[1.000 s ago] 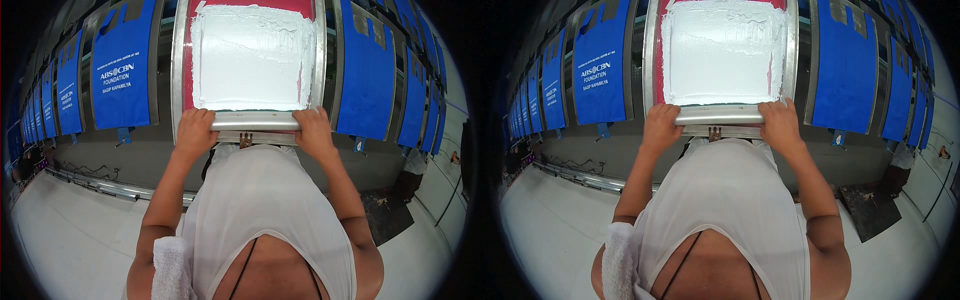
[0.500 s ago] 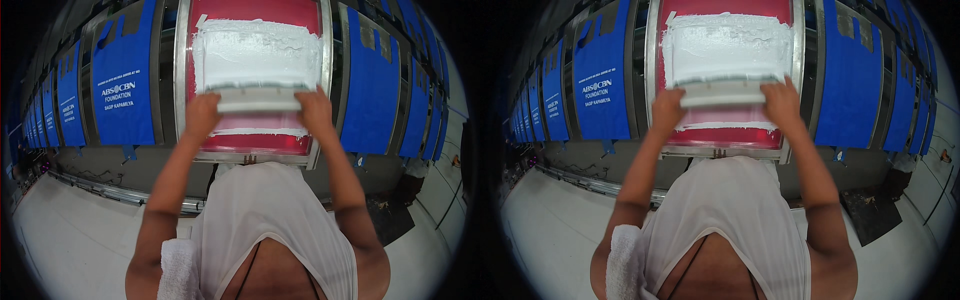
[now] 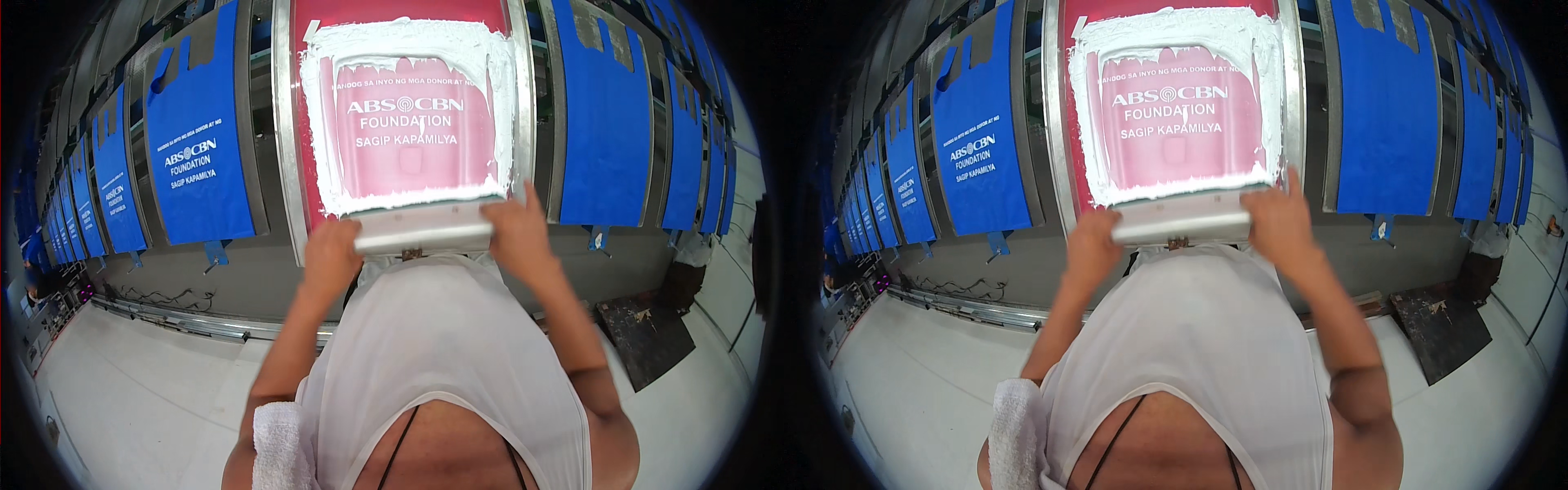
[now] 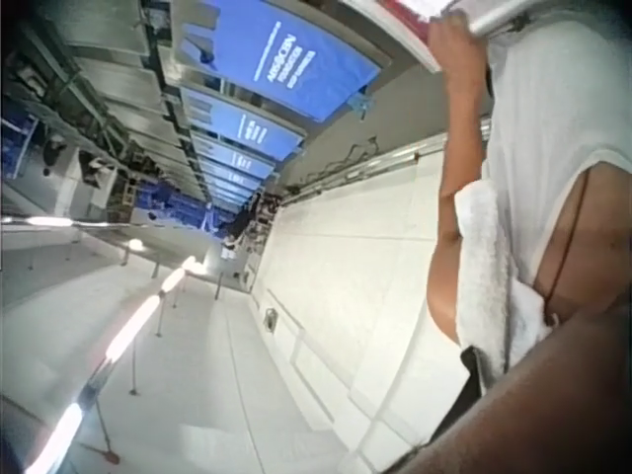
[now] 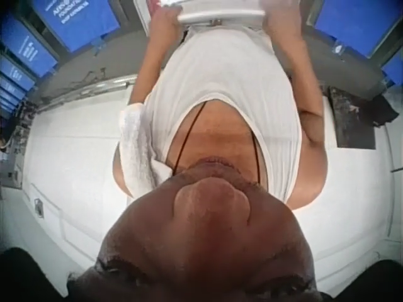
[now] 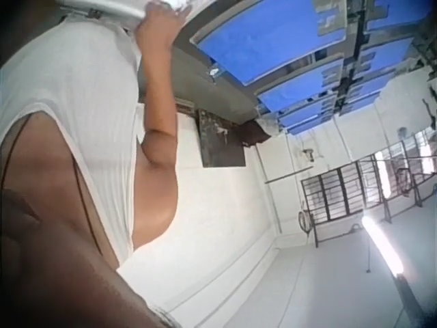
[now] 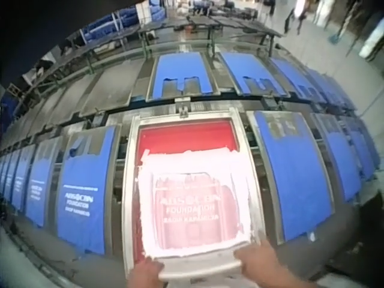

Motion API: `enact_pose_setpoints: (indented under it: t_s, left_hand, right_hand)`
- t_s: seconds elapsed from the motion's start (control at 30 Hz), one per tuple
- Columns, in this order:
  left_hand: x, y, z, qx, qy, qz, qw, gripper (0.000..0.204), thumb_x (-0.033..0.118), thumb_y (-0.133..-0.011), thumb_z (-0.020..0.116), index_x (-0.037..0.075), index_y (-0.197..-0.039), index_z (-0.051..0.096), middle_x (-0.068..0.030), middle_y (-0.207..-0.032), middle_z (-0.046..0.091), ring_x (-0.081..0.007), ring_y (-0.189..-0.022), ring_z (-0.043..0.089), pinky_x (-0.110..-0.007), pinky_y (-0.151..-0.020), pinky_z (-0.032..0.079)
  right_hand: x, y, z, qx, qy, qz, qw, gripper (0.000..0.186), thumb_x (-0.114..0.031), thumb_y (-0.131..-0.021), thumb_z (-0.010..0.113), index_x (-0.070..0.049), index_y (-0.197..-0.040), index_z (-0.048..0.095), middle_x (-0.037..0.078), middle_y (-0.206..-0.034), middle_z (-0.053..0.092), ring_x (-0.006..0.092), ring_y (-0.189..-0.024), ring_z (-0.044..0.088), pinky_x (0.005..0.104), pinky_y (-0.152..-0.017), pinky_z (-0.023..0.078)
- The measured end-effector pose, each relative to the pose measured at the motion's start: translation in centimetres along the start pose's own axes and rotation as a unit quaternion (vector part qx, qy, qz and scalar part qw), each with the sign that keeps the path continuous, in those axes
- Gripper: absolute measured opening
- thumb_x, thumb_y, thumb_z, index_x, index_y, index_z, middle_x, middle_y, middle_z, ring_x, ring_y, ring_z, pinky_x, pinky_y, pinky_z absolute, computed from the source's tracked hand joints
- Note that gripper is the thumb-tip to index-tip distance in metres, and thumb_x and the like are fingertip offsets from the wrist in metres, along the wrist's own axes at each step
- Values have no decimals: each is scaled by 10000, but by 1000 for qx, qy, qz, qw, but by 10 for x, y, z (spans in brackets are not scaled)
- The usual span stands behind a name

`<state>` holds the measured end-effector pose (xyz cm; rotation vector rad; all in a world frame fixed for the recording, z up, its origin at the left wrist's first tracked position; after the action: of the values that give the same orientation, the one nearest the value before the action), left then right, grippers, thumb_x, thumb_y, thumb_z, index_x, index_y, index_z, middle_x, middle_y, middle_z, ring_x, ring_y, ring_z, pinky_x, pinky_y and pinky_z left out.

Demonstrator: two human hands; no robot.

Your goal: Applying ink to a screen and printing onto blue bags on a production line.

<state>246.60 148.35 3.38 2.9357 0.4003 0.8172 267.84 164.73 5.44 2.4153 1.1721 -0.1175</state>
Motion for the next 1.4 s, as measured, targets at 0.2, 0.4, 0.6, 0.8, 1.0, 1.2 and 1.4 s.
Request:
enact_pose_setpoints:
  t_s: [0.2, 0.4, 0.6, 0.8, 1.0, 1.2, 1.4]
  left_hand:
    - [-24, -91, -5, 42, -50, 14, 998, 352, 44, -560, 712, 76, -902, 634, -111, -848, 636, -295, -805, 599, -398, -706, 495]
    - [-52, -245, -62, 57, -127, 1, 990, 360, 383, -691, 727, 129, -941, 679, -139, -781, 664, -322, -744, 646, -415, -680, 519]
    - [-36, -129, -43, -83, -104, -56, 989, 453, 354, -713, 723, 108, -1084, 640, -144, -831, 662, -314, -802, 642, -415, -720, 508]
    - [0, -5, 9, 62, -19, 39, 997, 366, 25, -550, 724, 86, -898, 629, -86, -861, 631, -275, -828, 598, -398, -733, 500]
    - [-54, -179, -27, 70, -73, -8, 995, 271, 166, -651, 700, 119, -916, 669, -132, -741, 641, -329, -725, 627, -434, -660, 509]
    - [-60, -265, -76, 49, -104, -11, 993, 436, 378, -634, 762, 101, -959, 674, -142, -827, 668, -327, -794, 638, -412, -738, 506]
    - [-4, -185, -151, 418, -158, 116, 887, 557, 329, -719, 735, 107, -1188, 533, -147, -934, 640, -393, -871, 560, -450, -788, 455]
  right_hand:
    - [28, -70, -10, 68, 24, 1, 997, 346, -10, -627, 600, -102, -958, 633, 83, -858, 651, 253, -873, 605, 474, -1063, 289]
    - [76, -211, -84, 121, 70, -24, 990, 383, -78, -638, 588, -115, -1015, 652, 149, -862, 658, 333, -838, 625, 432, -768, 498]
    - [29, -99, -60, -15, 76, 67, 995, 389, -125, -674, 602, -191, -1054, 656, 106, -832, 669, 281, -833, 643, 431, -820, 499]
    - [-3, 10, 17, 33, -15, 11, 999, 437, 31, -562, 619, -84, -984, 625, 105, -910, 646, 271, -885, 602, 487, -1068, 288]
    - [52, -149, -41, 84, 99, -1, 992, 341, -102, -647, 621, -146, -983, 657, 129, -803, 664, 273, -807, 640, 480, -995, 362]
    - [82, -243, -99, 64, 76, -46, 994, 388, -121, -628, 577, -102, -1005, 670, 152, -904, 667, 328, -846, 639, 412, -766, 516]
    - [75, -258, -153, 46, 14, -84, 995, 390, -89, -585, 622, -14, -967, 657, 215, -834, 651, 353, -794, 637, 372, -761, 502]
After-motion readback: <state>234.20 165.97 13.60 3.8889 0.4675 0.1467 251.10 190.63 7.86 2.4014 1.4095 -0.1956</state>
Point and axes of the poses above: each hand's wrist, its own y-axis away from the middle knuckle, its own z-axis out of the palm, x = y × z, the point moved 6 cm from there along -y, towards the middle knuckle
